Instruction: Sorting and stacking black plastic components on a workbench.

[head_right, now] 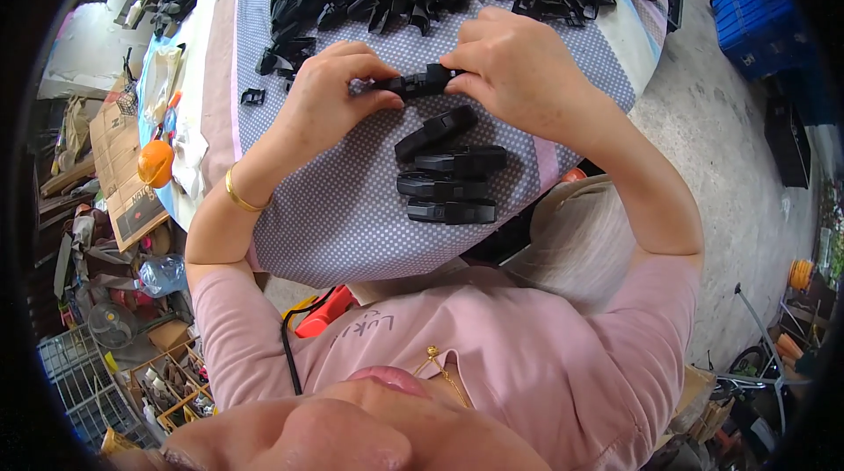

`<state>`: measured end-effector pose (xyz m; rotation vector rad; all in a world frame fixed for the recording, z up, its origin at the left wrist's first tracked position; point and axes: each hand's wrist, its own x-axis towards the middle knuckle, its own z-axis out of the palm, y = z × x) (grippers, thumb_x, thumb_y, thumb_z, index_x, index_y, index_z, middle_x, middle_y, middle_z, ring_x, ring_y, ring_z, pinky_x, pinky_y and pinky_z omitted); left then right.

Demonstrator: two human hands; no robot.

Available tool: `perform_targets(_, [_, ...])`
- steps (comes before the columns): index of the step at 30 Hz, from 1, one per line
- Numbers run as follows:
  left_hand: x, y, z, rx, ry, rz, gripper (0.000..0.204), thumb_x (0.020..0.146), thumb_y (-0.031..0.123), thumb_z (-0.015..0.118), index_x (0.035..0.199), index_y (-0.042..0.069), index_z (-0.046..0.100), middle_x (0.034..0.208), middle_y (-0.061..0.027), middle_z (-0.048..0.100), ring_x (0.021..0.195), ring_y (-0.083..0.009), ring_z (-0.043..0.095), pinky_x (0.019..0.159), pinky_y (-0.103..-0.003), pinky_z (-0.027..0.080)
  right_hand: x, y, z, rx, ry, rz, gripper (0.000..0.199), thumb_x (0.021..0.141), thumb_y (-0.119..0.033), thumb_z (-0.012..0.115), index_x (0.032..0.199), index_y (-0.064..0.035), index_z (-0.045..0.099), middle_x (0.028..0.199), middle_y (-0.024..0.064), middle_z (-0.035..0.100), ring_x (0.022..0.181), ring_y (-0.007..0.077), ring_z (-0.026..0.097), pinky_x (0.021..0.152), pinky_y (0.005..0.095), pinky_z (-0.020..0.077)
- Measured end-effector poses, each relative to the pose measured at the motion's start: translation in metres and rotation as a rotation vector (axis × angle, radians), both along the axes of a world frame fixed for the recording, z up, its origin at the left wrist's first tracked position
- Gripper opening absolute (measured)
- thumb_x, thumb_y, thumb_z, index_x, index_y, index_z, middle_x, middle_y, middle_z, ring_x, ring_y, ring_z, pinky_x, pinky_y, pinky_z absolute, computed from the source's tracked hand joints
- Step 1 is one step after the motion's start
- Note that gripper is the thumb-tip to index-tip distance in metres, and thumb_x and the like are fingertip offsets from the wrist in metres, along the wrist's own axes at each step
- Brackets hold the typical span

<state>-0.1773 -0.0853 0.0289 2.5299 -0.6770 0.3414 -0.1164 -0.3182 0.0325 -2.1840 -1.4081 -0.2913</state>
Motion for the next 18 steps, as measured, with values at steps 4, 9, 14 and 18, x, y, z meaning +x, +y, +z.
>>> perform_targets(4, [-0.002,-0.006,-0.002,-0.086,0.129,0.011,0.023,0.069,0.015,0.079,0.084,0.0,0.07,0.078,-0.0085,0.062,0.076,-0.0246,0.058,0.068,-0.033,0.048,-0.002,0.016,-0.007,0.032,0.044,0.071,0.023,0.069,-0.01,0.074,0.09,-0.0015,0.07,0.079,0.0087,0.061,0.076,0.0273,0.056,0.065,0.0341,0.0467])
perform_targets(9, [0.002,-0.002,-0.009,-0.152,0.18,0.001,0.023,0.069,0.018,0.078,0.083,0.001,0.071,0.078,-0.0081,0.061,0.081,-0.0249,0.056,0.074,-0.035,0.046,0.013,0.014,-0.001,-0.011,0.241,0.125,0.023,0.073,-0.015,0.075,0.092,-0.0029,0.07,0.085,0.0081,0.064,0.081,0.0221,0.059,0.065,0.033,0.0469])
perform_targets(14, [0.004,-0.01,-0.005,-0.137,0.128,-0.199,0.026,0.076,0.028,0.075,0.087,0.005,0.073,0.086,-0.0064,0.062,0.088,-0.0229,0.053,0.079,-0.035,0.045,0.074,0.012,-0.008,0.09,-0.404,-0.196,0.038,0.08,-0.017,0.07,0.116,-0.0093,0.063,0.105,0.0068,0.066,0.089,0.0234,0.061,0.079,0.0346,0.0512])
perform_targets(18, [0.001,-0.003,-0.008,-0.162,0.171,-0.16,0.021,0.079,0.022,0.073,0.092,0.005,0.072,0.089,-0.0071,0.062,0.092,-0.0233,0.052,0.078,-0.034,0.046,0.079,0.015,-0.018,-0.094,-0.269,-0.38,0.046,0.079,-0.013,0.068,0.123,-0.011,0.059,0.096,0.0095,0.064,0.087,0.0237,0.061,0.08,0.0341,0.0512])
